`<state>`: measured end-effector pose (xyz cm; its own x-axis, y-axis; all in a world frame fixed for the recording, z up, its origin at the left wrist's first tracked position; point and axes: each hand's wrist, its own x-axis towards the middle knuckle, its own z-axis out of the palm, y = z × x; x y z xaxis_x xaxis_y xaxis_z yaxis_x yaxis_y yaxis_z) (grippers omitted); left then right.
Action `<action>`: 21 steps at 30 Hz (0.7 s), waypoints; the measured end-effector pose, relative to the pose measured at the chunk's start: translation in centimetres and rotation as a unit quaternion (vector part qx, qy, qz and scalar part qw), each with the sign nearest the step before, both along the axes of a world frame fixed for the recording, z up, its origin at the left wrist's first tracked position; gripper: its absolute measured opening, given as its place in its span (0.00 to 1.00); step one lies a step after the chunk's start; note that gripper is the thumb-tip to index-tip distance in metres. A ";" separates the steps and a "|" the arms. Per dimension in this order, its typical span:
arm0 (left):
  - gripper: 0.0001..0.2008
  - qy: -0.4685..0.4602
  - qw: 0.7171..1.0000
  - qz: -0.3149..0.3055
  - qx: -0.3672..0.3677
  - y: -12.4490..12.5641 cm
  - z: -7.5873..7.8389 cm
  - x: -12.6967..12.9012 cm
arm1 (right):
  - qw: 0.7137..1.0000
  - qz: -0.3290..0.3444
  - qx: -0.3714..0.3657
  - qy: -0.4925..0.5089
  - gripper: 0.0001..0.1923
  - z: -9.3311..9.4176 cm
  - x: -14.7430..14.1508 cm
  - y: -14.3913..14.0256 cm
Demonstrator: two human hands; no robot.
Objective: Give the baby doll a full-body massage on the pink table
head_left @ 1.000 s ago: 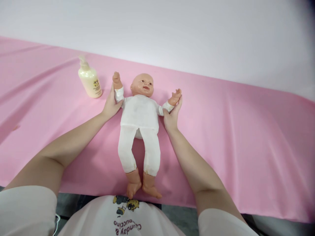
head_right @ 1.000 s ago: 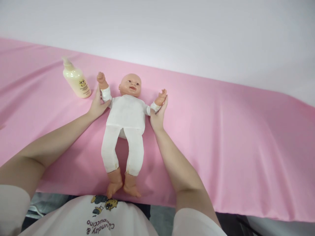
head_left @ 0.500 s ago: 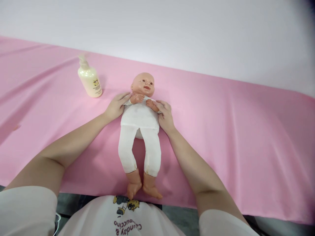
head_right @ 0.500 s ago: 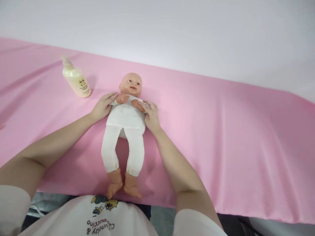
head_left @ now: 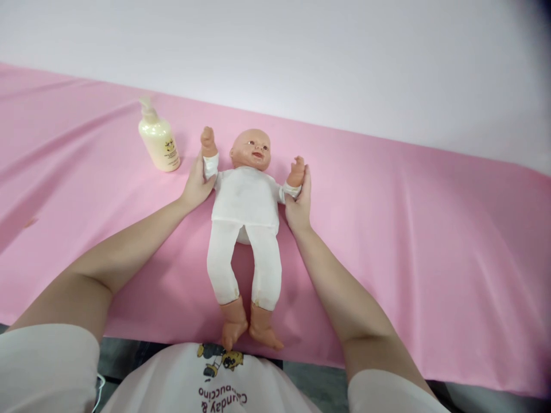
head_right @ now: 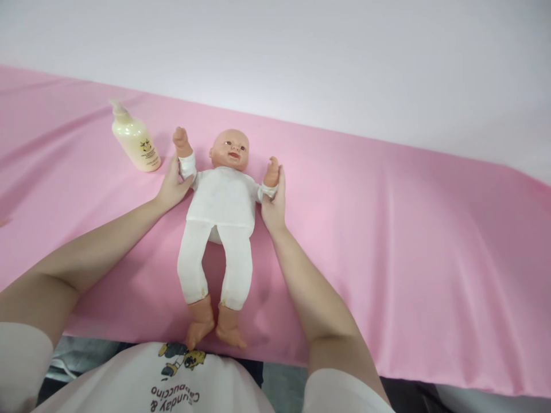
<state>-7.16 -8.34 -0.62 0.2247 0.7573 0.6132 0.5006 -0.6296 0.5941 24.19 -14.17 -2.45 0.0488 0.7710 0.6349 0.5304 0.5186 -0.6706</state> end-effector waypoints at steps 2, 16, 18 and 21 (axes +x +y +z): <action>0.37 -0.009 1.000 0.012 -0.017 0.7 -0.7 -0.3 | 1.000 -0.006 0.016 0.013 0.42 -0.4 0.2 0.4; 0.35 0.022 0.999 0.043 0.014 0.5 -1.0 -0.5 | 1.000 -0.011 0.015 -0.003 0.36 0.9 -0.5 -0.6; 0.33 0.042 0.998 0.046 0.029 0.1 -0.7 -0.3 | 0.999 -0.005 0.016 -0.029 0.33 1.1 -0.6 -0.9; 0.29 0.088 0.995 0.028 0.034 -0.5 -0.3 0.1 | 0.998 0.013 0.017 -0.066 0.30 1.1 -0.6 -1.0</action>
<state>-7.01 -8.84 -0.89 0.2909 0.7296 0.6189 0.6289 -0.6333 0.4509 23.57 -15.17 -1.36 -0.0570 0.7490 0.6601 0.5995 0.5544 -0.5773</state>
